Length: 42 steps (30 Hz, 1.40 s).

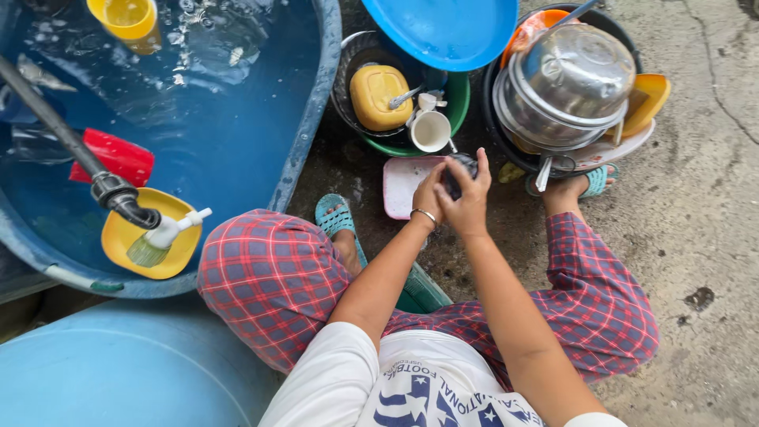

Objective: The person washes various dishes and utensils by scrubbing them with a sponge in a small basin of soapy water and then rinsing them in a large tub of water.

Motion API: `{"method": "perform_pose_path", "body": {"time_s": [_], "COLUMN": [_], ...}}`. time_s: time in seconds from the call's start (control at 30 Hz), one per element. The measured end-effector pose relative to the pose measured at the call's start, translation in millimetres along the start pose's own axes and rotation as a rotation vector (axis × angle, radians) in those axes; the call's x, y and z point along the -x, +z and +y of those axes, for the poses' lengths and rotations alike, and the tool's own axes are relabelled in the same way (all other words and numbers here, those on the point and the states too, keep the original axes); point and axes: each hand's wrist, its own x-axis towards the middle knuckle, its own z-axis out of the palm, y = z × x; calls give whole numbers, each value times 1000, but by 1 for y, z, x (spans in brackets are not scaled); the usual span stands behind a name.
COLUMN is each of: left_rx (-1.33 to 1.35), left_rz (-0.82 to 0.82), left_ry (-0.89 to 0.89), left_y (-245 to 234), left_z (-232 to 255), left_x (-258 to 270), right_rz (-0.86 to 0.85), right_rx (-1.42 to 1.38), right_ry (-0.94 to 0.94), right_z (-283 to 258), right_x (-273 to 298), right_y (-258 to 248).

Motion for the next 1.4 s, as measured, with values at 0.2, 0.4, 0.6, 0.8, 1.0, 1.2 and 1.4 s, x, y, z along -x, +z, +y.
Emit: {"method": "perform_pose_path", "body": {"time_s": [0.2, 0.4, 0.6, 0.8, 1.0, 1.2, 1.4], "left_rx": [-564, -712, -596, -615, -939, -1104, -920], "left_rz": [-142, -22, 745, 967, 193, 72, -113], "left_ry": [32, -43, 156, 203, 210, 107, 180], "left_y": [-28, -34, -161, -199, -69, -28, -35], "left_z": [105, 137, 189, 182, 34, -59, -58], "left_x": [3, -18, -103, -111, -90, -107, -149], "right_rz": [-300, -1, -44, -57, 70, -47, -57], "right_rx": [18, -888, -1376, -1359, -1537, -1563, -1460], "right_ry": [771, 676, 1172, 1423, 1620, 1575, 1698], "right_z": [56, 92, 95, 94, 115, 153, 166], "right_x": [-19, -18, 15, 50, 72, 111, 115], "right_y": [17, 38, 38, 34, 41, 61, 70]}}
